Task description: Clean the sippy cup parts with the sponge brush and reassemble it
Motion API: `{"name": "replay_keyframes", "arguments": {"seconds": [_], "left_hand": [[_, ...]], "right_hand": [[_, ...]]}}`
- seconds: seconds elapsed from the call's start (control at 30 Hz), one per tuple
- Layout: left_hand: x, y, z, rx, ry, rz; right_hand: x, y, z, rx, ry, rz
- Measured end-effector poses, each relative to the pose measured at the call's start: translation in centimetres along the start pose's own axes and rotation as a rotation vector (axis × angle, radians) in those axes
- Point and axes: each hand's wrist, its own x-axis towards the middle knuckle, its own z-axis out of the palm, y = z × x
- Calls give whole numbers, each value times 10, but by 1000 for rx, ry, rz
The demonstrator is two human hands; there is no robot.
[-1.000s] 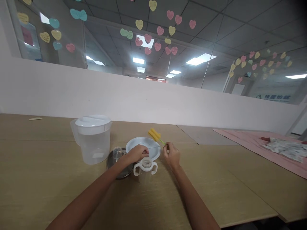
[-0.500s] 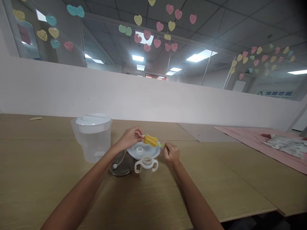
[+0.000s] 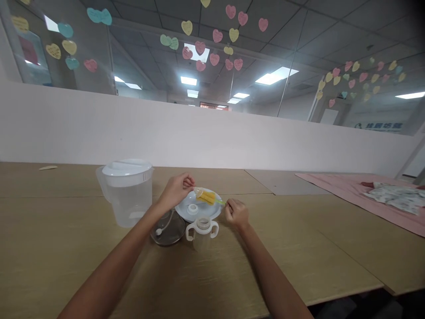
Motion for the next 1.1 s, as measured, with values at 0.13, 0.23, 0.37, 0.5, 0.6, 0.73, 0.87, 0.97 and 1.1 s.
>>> {"name": "replay_keyframes", "arguments": {"seconds": [0.13,0.23,0.37,0.5,0.6,0.73,0.87,0.97,1.1], "left_hand": [[-1,-6,1,340,91,46],[-4,-3,-8,475,29,-9],[-14,1,-21,545,-308,-151],[-20,-4,-21,615,-498,-271],[-19,-8,-17,690,-563,-329],[-17,-9,-15,788,-666,-415],[-17,-12,-17,802,-639,-366],[-16,-15,-14,812,-559,-273],[-14,-22,4,815,-494,-191]], "right_hand": [[1,-3,-4,2,25,-33],[2,0,-3,-19,52,31],[3,2,2,-102,19,60],[6,1,3,-151,-47,29],[10,-3,-2,-171,-117,-5],[14,-7,-9,-202,-188,16],[13,-8,-9,-259,-200,69],[11,-10,-3,-278,-207,67],[9,-17,3,-222,-236,15]]}}
